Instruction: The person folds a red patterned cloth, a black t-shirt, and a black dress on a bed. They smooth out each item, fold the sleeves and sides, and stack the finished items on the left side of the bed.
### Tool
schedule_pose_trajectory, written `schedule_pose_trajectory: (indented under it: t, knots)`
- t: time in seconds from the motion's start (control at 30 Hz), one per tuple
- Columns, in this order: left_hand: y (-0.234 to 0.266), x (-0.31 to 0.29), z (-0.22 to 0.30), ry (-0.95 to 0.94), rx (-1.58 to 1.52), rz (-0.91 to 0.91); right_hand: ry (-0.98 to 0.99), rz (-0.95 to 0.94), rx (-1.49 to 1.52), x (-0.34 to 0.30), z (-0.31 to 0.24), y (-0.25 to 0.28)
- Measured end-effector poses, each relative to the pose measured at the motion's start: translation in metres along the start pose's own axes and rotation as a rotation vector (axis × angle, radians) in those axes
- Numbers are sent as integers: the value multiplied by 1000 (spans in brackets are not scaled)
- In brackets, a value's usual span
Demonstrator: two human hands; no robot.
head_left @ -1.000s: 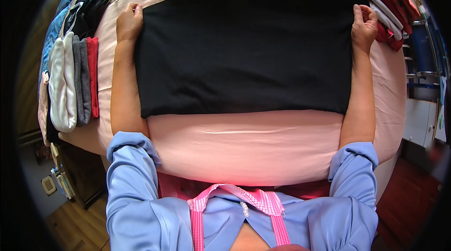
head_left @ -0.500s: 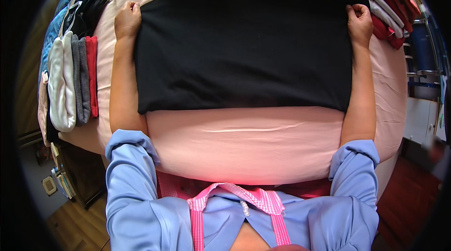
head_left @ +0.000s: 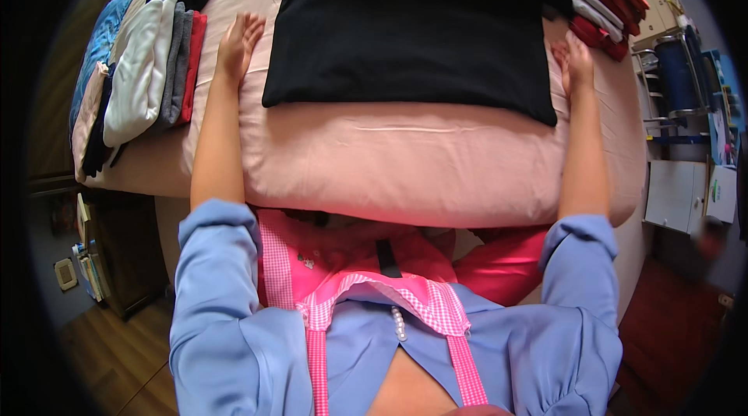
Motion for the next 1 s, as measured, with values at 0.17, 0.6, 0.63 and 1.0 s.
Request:
schedule_pose_trajectory:
  t: [0.17, 0.6, 0.63, 1.0]
  knots:
    - [13, -133, -10, -2, 443, -86, -30, -62, -399, -150, -6, 40]
    - [-58, -172, 0, 218, 235, -78, -231, 23, -381, -164, 0, 23]
    - [-64, -176, -1, 298, 198, -111, -233, 18, -406, -168, -3, 16]
    - [-13, -201, 5, 256, -54, -137, -280, 101, -149, -181, -5, 59]
Point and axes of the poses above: each hand's wrist, its own x-axis towards the middle knuckle, its own y-axis out of the back of the hand, z = x × y, the point moved 9 cm from there along x, towards the middle knuckle, and after that the axes turned 10 degrees about x, right-handed, at the moved point
